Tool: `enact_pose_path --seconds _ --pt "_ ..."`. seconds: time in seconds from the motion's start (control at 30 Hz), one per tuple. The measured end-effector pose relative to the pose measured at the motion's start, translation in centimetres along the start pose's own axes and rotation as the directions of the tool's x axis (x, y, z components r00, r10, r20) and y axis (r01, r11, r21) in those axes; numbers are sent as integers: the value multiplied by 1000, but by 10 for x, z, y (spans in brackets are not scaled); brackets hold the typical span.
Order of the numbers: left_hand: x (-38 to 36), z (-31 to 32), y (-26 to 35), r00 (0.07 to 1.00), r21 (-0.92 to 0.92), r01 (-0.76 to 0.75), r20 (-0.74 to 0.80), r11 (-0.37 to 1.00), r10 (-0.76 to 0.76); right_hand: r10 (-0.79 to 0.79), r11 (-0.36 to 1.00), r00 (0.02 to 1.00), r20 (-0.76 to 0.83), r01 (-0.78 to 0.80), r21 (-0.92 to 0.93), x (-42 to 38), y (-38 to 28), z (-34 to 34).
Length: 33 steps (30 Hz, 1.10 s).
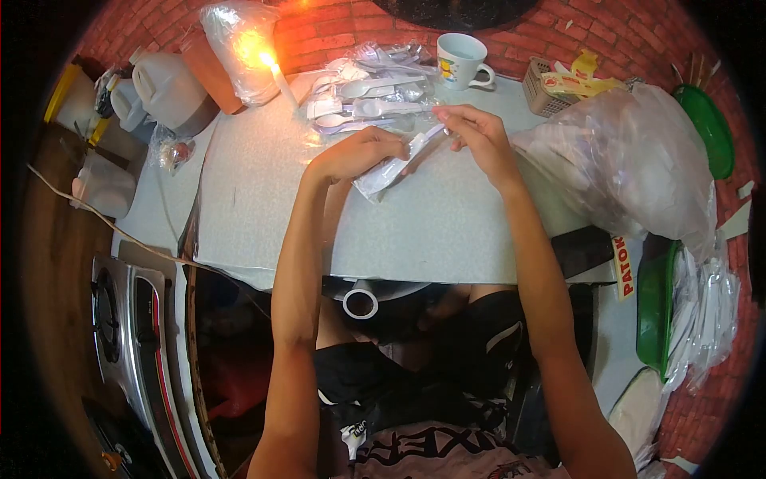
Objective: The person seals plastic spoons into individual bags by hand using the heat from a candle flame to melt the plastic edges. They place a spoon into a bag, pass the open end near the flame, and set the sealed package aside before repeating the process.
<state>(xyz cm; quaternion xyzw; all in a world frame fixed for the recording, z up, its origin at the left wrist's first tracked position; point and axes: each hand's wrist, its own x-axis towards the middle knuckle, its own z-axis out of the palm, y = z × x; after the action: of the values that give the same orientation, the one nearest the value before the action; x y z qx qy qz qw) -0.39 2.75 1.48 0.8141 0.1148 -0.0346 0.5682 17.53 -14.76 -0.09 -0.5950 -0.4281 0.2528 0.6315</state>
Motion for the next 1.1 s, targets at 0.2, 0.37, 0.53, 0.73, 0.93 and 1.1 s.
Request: enact_pose_path --seconds 0.2,0.37,0.53,0.73,0.93,1.1 --pt "2 0 -3 1000 48 -28 -4 998 28 -39 999 995 90 40 -8 1 12 -4" --pt "-2 0 3 1000 73 -10 9 997 9 7 999 995 102 -12 47 2 13 -1" --pt "0 -1 2 998 111 -9 63 994 2 -50 999 992 120 50 3 1 13 -2" --pt "7 10 5 968 -153 -174 -210 973 140 -71 994 993 95 78 -76 0 11 11" --pt "12 10 -2 955 -89 -191 -249 977 164 -54 997 998 29 56 -56 -2 6 14" --pt "14 12 -3 942 -41 -220 -270 975 201 -176 965 984 18 176 -197 0 16 13"
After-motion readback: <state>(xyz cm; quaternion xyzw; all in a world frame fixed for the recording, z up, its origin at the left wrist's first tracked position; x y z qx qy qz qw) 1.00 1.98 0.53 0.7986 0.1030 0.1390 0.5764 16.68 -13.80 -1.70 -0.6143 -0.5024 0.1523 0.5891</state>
